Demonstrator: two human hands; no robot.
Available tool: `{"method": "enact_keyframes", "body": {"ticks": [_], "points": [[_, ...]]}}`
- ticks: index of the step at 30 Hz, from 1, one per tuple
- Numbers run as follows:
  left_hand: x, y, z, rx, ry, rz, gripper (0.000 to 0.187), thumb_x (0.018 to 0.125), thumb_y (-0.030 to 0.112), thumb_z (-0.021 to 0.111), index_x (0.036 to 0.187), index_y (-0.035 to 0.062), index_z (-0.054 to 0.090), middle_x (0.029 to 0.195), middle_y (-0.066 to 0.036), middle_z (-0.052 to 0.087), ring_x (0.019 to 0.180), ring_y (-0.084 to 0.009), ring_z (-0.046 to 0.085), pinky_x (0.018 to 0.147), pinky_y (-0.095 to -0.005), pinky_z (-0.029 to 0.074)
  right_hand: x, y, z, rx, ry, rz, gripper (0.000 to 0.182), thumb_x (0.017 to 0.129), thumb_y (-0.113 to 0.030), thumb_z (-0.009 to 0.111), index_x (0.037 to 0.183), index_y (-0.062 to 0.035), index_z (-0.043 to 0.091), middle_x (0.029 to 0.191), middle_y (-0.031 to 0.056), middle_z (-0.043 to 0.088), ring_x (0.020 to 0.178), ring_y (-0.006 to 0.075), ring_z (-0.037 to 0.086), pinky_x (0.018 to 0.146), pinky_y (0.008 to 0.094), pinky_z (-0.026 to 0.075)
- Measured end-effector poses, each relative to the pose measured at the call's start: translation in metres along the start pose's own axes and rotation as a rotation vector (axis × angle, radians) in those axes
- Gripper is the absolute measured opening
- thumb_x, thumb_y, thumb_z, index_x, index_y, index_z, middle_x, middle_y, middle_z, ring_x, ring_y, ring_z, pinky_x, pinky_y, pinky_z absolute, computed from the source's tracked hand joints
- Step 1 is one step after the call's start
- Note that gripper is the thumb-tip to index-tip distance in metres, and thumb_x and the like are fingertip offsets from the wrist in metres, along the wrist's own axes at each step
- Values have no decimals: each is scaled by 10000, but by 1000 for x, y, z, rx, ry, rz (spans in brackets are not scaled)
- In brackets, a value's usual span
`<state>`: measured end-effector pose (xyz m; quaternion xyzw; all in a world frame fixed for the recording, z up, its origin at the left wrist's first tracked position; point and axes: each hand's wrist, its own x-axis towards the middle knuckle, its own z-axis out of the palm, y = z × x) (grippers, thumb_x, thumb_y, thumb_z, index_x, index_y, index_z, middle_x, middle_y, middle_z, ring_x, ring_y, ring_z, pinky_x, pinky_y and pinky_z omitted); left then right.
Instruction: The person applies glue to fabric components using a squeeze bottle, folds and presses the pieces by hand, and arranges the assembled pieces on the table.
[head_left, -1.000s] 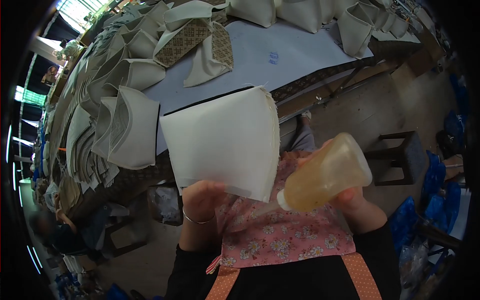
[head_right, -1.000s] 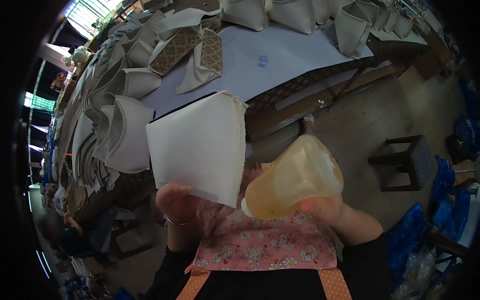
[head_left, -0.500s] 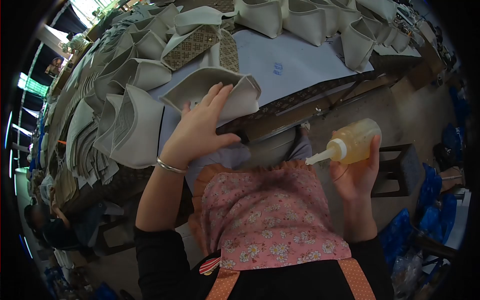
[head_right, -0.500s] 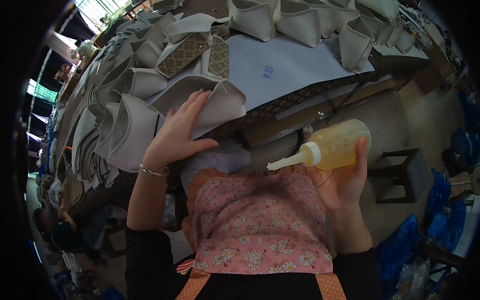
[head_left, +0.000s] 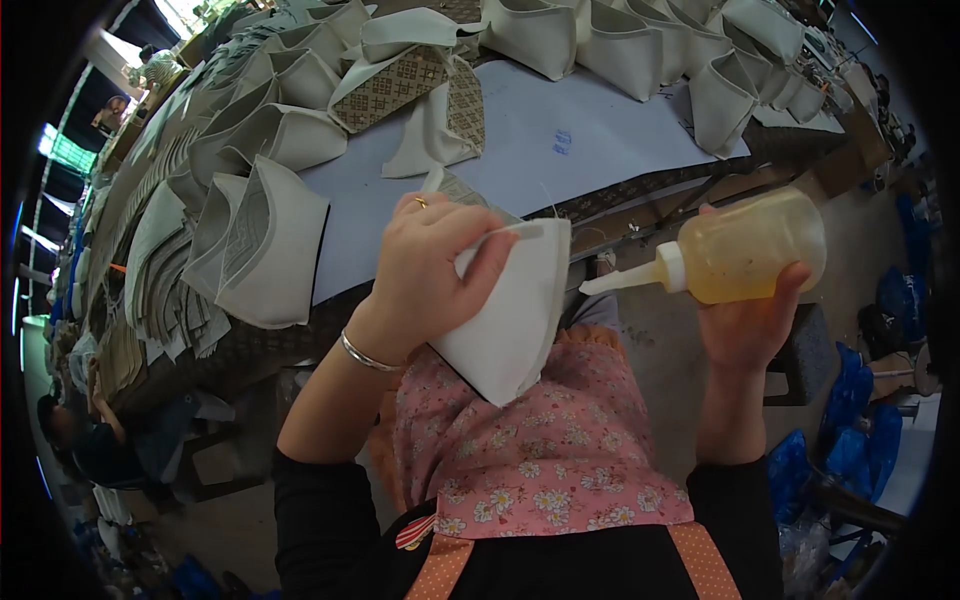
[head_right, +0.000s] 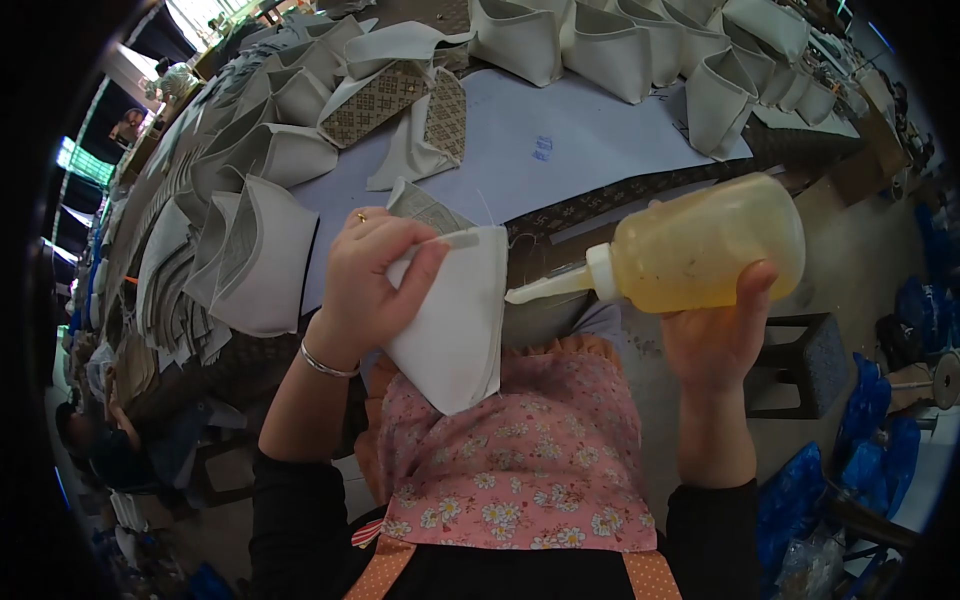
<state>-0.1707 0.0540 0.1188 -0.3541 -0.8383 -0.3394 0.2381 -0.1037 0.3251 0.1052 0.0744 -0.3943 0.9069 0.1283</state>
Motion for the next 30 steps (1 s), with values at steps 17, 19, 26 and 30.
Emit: {"method": "enact_keyframes", "body": {"ticks": [17,19,26,30], "points": [[-6,20,2,-34,-26,103,100,701,89,641,647,90,557,530,5,481,496,-178,448,594,-293,338,21,-8,-2,-407,-65,-149,808,771,-557,545,1325,-41,262,1275,155,402,1208,350,379,998,472,333],[-6,20,1,-15,-50,103,97,697,84,641,647,87,559,538,3,496,503,-174,458,591,-292,340,21,-7,-3,-405,-62,-150,807,773,-554,545,1327,-41,259,1278,155,399,1211,350,375,995,472,336],[-3,24,-3,-65,-34,58,54,686,45,634,660,45,587,570,-34,535,514,-182,441,588,-287,350,13,-3,-7,-327,-89,-31,783,788,-536,538,1331,-47,256,1278,149,399,1212,357,368,990,478,334],[-1,26,-3,-93,-35,43,48,693,38,625,663,40,587,578,-36,546,509,-172,440,570,-276,351,15,-10,0,-277,-42,-111,776,795,-542,524,1331,-50,257,1271,146,403,1207,363,371,988,482,334]]}}
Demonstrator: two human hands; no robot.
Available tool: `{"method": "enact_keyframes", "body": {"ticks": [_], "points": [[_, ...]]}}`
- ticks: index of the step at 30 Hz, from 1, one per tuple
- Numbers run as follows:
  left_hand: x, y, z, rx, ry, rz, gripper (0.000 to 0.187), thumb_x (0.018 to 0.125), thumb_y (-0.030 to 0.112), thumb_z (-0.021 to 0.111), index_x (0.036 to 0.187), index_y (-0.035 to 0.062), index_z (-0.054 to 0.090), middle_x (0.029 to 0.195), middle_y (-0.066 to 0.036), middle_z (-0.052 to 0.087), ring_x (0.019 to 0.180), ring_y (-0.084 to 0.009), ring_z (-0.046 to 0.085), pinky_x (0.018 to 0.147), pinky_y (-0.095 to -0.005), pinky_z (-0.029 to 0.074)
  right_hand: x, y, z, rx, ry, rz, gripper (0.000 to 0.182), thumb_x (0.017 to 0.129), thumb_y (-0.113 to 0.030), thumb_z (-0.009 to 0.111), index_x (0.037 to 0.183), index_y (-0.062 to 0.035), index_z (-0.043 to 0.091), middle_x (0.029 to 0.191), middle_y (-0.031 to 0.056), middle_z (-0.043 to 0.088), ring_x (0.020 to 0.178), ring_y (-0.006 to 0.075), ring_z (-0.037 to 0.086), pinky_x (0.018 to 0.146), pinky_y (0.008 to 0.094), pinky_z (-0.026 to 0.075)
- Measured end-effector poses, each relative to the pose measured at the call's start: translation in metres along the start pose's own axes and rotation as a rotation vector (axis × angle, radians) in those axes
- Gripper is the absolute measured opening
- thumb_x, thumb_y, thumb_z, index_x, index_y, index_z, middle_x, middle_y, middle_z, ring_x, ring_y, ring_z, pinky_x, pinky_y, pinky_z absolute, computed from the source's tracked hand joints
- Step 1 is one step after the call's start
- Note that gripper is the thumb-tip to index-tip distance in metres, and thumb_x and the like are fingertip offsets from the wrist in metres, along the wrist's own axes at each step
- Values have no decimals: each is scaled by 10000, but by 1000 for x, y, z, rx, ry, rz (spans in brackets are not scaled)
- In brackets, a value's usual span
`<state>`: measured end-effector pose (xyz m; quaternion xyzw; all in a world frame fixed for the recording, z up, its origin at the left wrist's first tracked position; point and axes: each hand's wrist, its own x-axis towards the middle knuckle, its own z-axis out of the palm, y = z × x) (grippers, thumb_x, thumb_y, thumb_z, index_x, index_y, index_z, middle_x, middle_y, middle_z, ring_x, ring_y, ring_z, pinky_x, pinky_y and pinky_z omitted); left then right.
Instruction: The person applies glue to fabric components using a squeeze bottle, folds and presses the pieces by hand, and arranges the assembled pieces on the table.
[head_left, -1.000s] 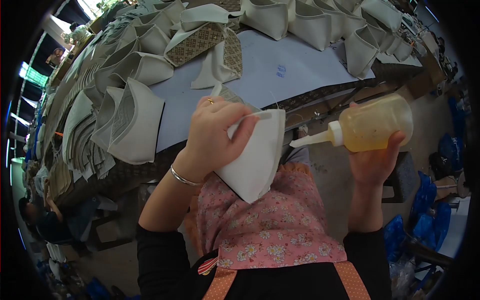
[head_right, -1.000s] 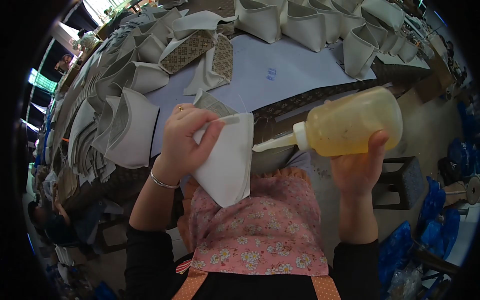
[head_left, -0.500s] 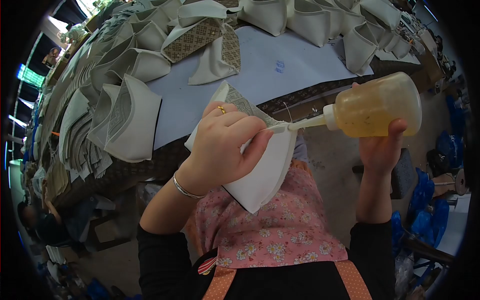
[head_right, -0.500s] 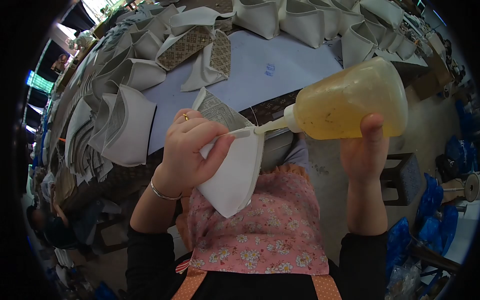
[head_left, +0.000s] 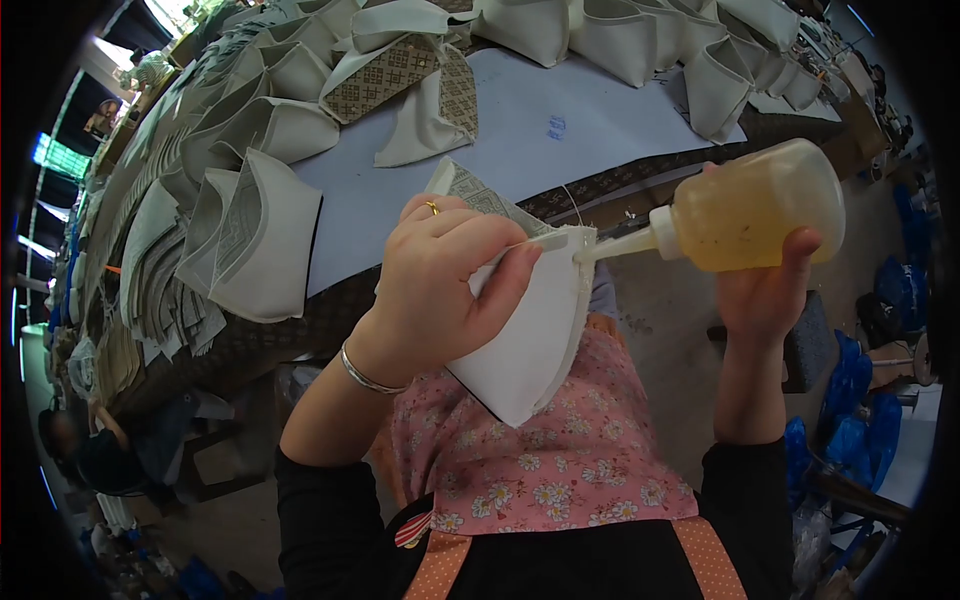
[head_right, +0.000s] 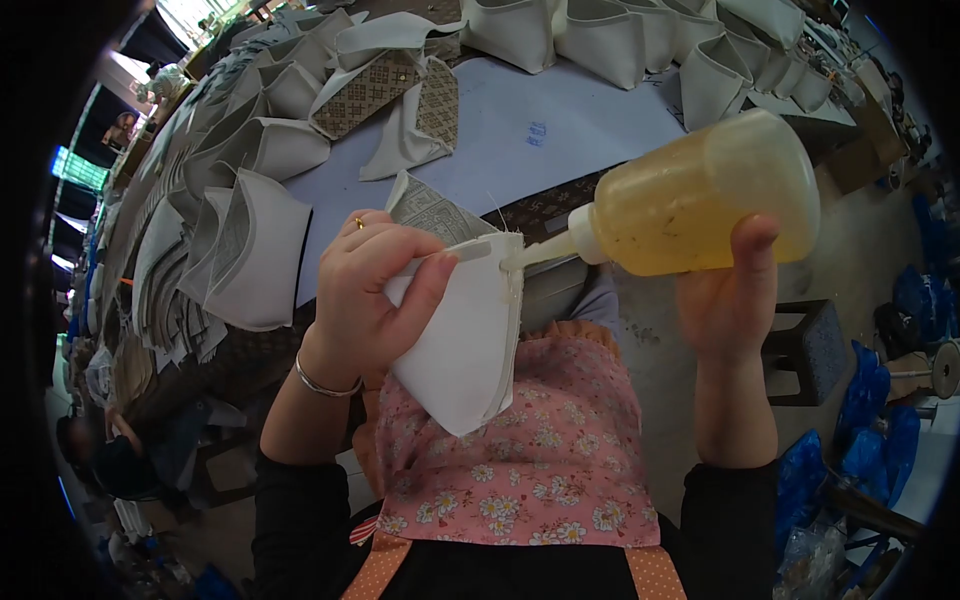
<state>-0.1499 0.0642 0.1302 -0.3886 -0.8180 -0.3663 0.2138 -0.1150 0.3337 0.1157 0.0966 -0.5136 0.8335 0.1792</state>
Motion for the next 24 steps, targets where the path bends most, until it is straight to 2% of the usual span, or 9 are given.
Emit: {"method": "enact_keyframes", "body": {"ticks": [4,11,20,24], "points": [[2,3,-1,-15,-4,-4,44,696,32,620,666,38,588,580,-37,549,506,-168,441,553,-267,354,1,-3,2,-43,11,0,779,795,-553,517,1328,-47,260,1264,147,408,1197,368,382,983,481,342],[4,5,-2,6,17,-49,51,713,41,616,673,27,586,586,-51,548,521,-180,469,533,-276,373,-15,-1,1,-147,-134,59,811,770,-566,546,1314,-31,271,1228,165,435,1148,356,441,906,462,429],[5,1,-1,-135,90,-241,89,747,79,606,680,27,578,566,-74,542,509,-212,509,527,-300,397,-31,-11,10,-179,-194,118,907,694,-620,597,1305,-34,272,1196,162,448,1131,333,460,889,449,452],[5,-1,-1,-243,128,-331,134,793,104,592,708,1,577,559,-54,528,500,-132,477,492,-253,381,-38,-16,13,-163,-185,138,963,641,-613,658,1295,-33,256,1172,165,440,1124,317,463,909,459,438]]}}
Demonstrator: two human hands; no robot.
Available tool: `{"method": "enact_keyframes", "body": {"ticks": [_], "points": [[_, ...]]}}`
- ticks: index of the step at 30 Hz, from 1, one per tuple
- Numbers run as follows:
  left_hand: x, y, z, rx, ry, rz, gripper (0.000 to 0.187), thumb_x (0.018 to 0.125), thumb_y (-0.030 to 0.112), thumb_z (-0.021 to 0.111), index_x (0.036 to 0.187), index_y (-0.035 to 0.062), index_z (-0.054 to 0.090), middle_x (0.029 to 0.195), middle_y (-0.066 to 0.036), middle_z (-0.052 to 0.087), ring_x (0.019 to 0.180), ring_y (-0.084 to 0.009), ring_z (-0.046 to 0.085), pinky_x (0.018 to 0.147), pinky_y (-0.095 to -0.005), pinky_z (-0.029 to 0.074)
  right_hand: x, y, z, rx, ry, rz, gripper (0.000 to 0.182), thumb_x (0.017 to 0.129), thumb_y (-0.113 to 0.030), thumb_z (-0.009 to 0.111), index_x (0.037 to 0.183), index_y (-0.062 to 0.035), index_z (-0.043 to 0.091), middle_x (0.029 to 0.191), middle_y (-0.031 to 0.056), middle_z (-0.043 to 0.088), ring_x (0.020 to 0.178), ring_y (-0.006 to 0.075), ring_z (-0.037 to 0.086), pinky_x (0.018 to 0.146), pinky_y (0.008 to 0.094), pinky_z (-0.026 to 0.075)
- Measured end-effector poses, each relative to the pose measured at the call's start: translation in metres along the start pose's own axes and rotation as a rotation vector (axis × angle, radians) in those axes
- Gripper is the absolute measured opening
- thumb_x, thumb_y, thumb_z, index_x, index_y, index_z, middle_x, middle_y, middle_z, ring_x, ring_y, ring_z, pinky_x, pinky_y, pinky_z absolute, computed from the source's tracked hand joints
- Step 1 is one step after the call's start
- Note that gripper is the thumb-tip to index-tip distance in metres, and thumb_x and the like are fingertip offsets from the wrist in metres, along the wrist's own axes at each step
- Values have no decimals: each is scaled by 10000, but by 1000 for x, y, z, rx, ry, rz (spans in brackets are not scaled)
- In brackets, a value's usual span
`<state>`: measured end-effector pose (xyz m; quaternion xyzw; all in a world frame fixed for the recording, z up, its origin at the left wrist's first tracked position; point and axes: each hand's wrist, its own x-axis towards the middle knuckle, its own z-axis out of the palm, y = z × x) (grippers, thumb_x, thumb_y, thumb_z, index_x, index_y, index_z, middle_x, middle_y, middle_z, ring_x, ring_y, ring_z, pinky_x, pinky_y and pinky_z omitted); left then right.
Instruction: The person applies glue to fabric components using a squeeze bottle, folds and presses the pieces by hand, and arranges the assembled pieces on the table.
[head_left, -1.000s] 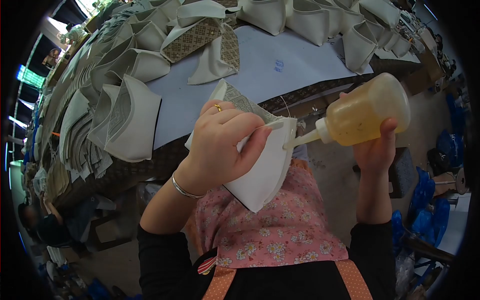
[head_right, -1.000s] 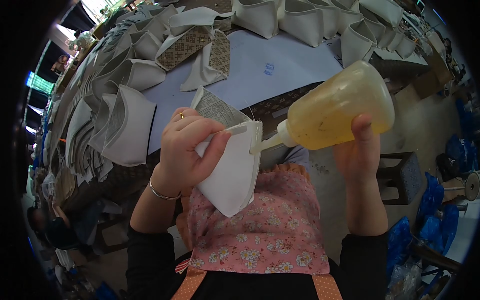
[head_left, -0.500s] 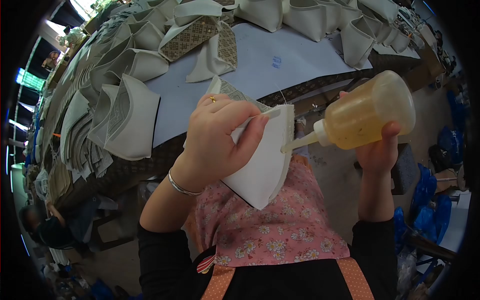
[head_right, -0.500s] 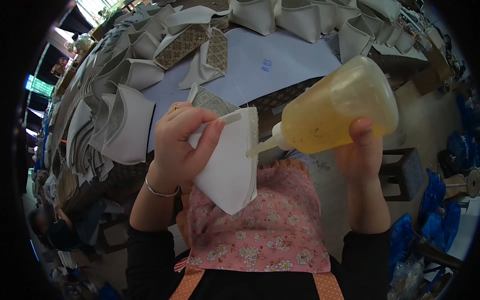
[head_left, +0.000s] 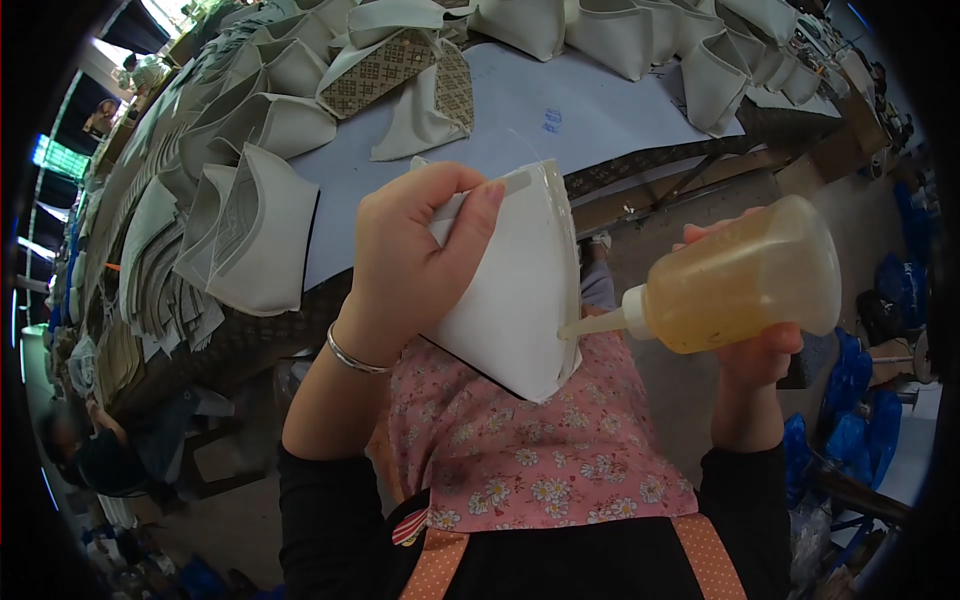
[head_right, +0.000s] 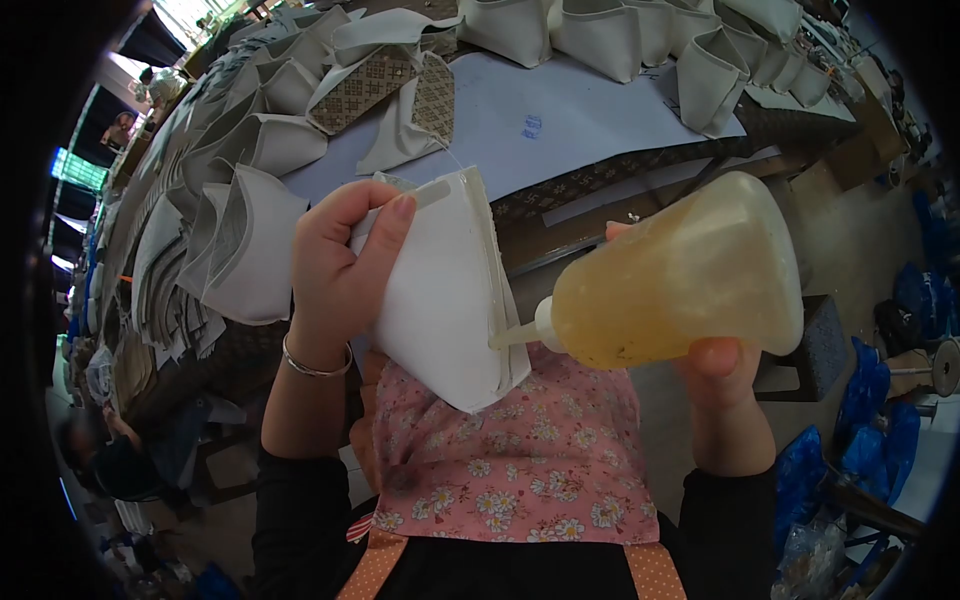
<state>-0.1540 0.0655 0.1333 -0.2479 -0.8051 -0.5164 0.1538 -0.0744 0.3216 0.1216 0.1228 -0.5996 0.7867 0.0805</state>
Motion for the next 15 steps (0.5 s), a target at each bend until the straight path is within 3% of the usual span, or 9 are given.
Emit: {"method": "enact_keyframes", "body": {"ticks": [4,6,7,13,15], "points": [[2,-4,-3,-72,74,-44,164,830,122,570,735,-12,579,562,-10,507,534,-54,433,496,-214,368,-1,4,0,27,-19,-54,997,598,-599,704,1276,-21,257,1165,171,437,1104,305,477,921,459,427],[3,-7,-6,-85,82,-79,169,833,129,570,740,-13,579,561,-7,503,539,-52,430,500,-213,368,5,8,0,143,-247,-291,981,560,-562,753,1232,-12,297,1138,173,457,1073,285,503,914,439,439],[3,-8,-7,-99,90,-114,174,836,136,570,746,-14,579,560,-4,500,545,-50,427,503,-211,369,4,7,0,142,-249,-290,981,560,-562,753,1232,-12,297,1138,173,457,1073,285,503,914,439,439],[4,-10,-8,-42,84,-127,184,839,155,577,763,-12,582,580,0,507,557,-46,419,514,-210,366,-8,3,1,98,-184,-154,923,529,-490,807,1164,-8,341,1040,163,506,1030,265,526,858,405,483],[7,-17,-8,-39,107,-159,191,845,164,568,772,-12,582,585,1,511,559,-48,422,515,-208,366,-15,4,-13,44,-256,13,912,566,-530,767,1176,-6,337,1071,156,487,996,264,536,849,408,487]]}}
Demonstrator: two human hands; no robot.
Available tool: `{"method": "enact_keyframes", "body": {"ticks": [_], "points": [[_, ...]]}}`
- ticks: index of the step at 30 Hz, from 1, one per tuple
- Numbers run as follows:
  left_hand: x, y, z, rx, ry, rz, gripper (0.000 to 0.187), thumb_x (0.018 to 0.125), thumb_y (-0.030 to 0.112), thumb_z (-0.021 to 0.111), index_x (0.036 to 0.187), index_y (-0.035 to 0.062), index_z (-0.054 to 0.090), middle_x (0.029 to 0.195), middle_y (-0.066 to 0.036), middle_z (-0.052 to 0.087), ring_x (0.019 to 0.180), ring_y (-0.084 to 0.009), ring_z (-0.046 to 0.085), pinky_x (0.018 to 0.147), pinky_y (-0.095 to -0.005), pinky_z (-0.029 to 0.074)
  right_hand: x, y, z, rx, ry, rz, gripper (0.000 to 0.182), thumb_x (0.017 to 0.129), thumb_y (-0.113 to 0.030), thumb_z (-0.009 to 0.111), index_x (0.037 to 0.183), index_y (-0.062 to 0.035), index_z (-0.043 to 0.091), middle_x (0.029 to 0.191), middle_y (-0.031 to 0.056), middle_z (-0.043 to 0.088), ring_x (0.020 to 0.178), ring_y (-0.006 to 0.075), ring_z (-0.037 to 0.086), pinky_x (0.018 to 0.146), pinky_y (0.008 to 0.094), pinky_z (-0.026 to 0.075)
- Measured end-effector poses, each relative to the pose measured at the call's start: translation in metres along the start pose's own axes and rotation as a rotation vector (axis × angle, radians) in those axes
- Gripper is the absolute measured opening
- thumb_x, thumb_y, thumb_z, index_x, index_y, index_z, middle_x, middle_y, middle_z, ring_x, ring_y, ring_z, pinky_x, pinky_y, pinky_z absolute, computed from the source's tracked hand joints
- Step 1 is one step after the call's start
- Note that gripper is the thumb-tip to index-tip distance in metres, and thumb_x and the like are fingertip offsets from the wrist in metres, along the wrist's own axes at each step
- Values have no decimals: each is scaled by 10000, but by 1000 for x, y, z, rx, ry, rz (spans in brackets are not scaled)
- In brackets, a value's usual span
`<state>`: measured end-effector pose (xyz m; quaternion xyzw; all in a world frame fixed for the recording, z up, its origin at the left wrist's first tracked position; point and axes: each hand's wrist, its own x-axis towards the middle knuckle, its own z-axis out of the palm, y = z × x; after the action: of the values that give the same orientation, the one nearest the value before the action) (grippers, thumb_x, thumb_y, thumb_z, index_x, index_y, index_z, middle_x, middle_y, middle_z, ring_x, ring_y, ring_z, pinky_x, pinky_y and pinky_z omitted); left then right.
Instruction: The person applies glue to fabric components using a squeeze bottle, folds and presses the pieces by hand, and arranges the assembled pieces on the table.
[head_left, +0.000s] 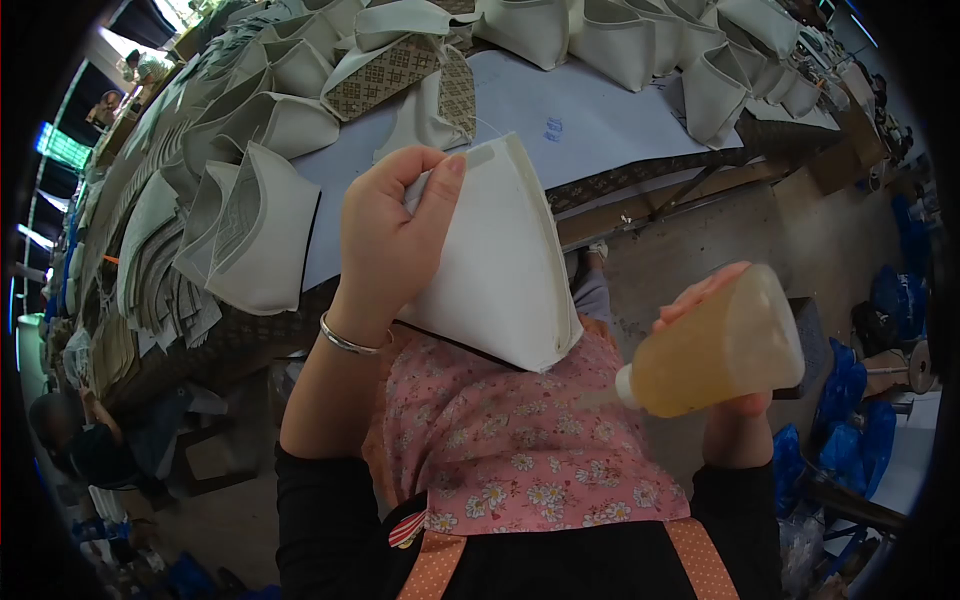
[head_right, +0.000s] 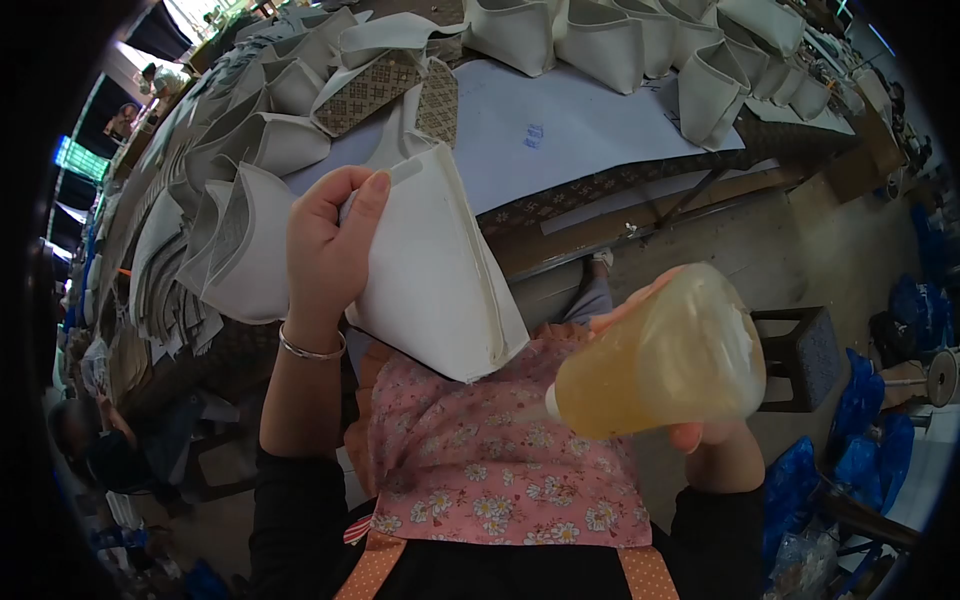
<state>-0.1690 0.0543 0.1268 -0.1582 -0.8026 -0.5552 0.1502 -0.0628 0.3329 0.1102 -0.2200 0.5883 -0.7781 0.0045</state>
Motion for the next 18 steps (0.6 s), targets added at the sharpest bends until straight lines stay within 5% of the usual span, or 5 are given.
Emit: {"method": "enact_keyframes", "body": {"ticks": [4,6,8,16,18], "points": [[10,-14,1,-37,-58,-139,197,836,181,566,811,-14,578,609,-10,525,575,-60,441,524,-225,378,-5,0,-16,217,105,0,806,681,-530,682,1194,-10,341,1108,146,462,1002,267,524,823,404,498],[14,-23,10,-42,-128,-156,183,819,172,569,834,-11,577,634,-31,539,582,-79,466,531,-240,388,-9,-4,-38,618,430,-36,649,785,-478,595,1201,-28,382,1175,140,428,1051,268,492,797,412,510],[22,-22,19,-38,-197,-176,178,803,163,573,857,-7,576,660,-52,554,589,-98,491,538,-255,397,-18,-4,-69,877,356,-5,586,813,-447,570,1196,-34,411,1164,146,464,1089,266,468,790,391,515],[105,3,100,397,-153,623,176,780,135,564,942,68,579,854,-70,601,790,-236,560,715,-321,406,-73,11,-133,1168,540,-91,442,815,-360,598,1127,-62,502,1157,154,504,1108,246,454,785,325,526],[132,-10,134,421,-119,620,182,772,147,572,941,81,584,860,-66,603,828,-248,554,739,-347,397,-85,15,-143,1123,624,-151,418,812,-330,609,1126,-73,506,1146,155,510,1100,243,458,776,319,531]]}}
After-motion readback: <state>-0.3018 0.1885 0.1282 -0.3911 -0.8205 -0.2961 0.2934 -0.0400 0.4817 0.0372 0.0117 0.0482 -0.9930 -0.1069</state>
